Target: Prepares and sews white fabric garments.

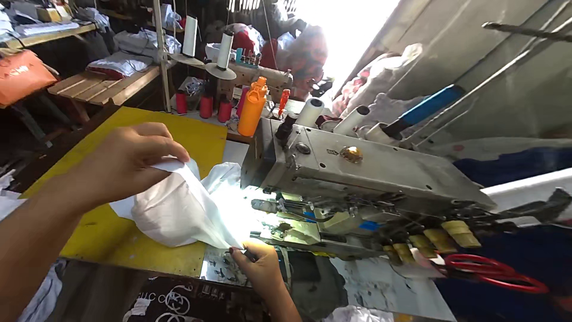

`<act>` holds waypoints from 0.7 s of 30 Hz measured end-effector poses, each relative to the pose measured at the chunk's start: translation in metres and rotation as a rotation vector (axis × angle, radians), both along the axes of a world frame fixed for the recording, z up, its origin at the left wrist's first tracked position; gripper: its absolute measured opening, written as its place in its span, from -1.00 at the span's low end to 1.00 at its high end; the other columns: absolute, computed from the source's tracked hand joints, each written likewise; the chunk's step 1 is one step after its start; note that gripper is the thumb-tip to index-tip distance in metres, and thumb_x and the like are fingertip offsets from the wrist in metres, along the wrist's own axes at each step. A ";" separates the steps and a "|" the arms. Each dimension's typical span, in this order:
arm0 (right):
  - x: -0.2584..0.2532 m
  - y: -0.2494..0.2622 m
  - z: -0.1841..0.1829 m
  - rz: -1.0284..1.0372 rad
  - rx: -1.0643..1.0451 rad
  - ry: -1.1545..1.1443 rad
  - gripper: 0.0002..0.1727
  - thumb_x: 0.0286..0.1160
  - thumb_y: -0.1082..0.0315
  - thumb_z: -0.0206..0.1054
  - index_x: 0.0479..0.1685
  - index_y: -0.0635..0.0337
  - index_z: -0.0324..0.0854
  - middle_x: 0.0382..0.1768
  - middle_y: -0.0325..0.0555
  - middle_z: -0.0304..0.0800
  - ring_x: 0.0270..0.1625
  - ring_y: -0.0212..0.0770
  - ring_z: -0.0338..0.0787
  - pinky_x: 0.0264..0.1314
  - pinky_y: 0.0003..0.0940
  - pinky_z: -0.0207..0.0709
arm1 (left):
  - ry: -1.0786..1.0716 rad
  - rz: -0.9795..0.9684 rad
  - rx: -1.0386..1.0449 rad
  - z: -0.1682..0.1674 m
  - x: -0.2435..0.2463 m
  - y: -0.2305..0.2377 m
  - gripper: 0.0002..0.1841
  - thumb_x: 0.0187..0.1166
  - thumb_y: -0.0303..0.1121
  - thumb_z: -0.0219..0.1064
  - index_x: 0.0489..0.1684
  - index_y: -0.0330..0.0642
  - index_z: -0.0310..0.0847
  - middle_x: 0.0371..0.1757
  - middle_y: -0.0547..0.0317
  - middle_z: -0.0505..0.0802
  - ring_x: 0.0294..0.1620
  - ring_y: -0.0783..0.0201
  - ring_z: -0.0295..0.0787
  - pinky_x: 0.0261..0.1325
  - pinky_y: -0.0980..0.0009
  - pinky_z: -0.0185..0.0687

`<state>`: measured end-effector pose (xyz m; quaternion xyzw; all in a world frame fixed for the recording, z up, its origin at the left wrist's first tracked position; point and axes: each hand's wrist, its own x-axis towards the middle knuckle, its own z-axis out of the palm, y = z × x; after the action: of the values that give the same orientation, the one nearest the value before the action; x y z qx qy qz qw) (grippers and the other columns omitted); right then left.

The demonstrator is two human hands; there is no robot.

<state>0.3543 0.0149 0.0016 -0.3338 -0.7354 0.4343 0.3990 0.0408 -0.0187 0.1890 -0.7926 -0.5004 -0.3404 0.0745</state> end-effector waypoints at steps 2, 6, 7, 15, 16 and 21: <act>0.000 0.001 0.000 0.003 -0.001 -0.013 -0.79 0.38 0.23 0.47 -0.55 0.10 0.82 -0.61 -0.40 0.70 -0.57 -0.65 0.56 -0.51 -0.70 0.44 | 0.156 0.079 0.002 -0.007 0.002 0.003 -0.79 0.45 -0.32 0.32 -0.11 -0.03 0.88 -0.28 0.25 0.74 -0.32 0.27 0.72 -0.32 0.22 0.65; 0.000 0.001 -0.001 0.009 -0.012 -0.038 -0.77 0.38 0.19 0.46 -0.56 0.07 0.80 -0.62 -0.42 0.68 -0.59 -0.66 0.53 -0.54 -0.70 0.42 | 0.018 -0.025 -0.187 -0.026 0.003 0.012 -0.83 0.53 -0.32 0.24 -0.15 -0.06 0.76 -0.17 0.35 0.80 -0.07 0.40 0.74 0.03 0.33 0.70; 0.000 0.001 0.000 0.011 -0.019 -0.042 -0.77 0.38 0.18 0.46 -0.54 0.06 0.81 -0.61 -0.42 0.69 -0.60 -0.66 0.54 -0.54 -0.70 0.43 | -0.101 -0.098 -0.292 -0.031 0.004 0.013 -0.87 0.57 -0.35 0.23 -0.14 -0.05 0.70 -0.19 0.41 0.80 -0.12 0.53 0.74 -0.03 0.49 0.72; 0.005 0.003 0.000 0.069 -0.080 -0.040 -0.75 0.42 0.16 0.45 -0.54 0.06 0.80 -0.64 -0.39 0.68 -0.64 -0.60 0.55 -0.59 -0.65 0.46 | -0.429 -0.307 -0.517 -0.054 0.016 0.023 -0.89 0.51 -0.38 0.38 -0.24 -0.04 0.87 -0.13 0.34 0.84 -0.07 0.49 0.76 -0.04 0.58 0.72; 0.005 0.003 0.002 0.074 -0.088 -0.043 -0.74 0.43 0.16 0.44 -0.55 0.06 0.79 -0.64 -0.40 0.67 -0.64 -0.60 0.55 -0.59 -0.64 0.46 | -0.393 -0.314 -0.477 -0.059 0.017 0.025 -0.85 0.53 -0.37 0.36 -0.30 -0.01 0.89 -0.10 0.35 0.83 -0.02 0.49 0.74 0.00 0.58 0.70; 0.005 0.004 0.006 0.088 -0.149 -0.047 -0.72 0.51 0.17 0.40 -0.51 0.10 0.79 -0.66 -0.40 0.64 -0.65 -0.60 0.55 -0.58 -0.66 0.46 | -0.165 -0.266 -0.321 -0.077 0.035 0.028 -0.74 0.58 -0.48 0.24 -0.35 0.01 0.89 -0.09 0.36 0.80 -0.07 0.57 0.72 -0.02 0.62 0.69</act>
<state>0.3596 0.0194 0.0078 -0.3399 -0.7243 0.4968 0.3362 0.0756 0.0093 0.1118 -0.8227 -0.4438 -0.3268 -0.1394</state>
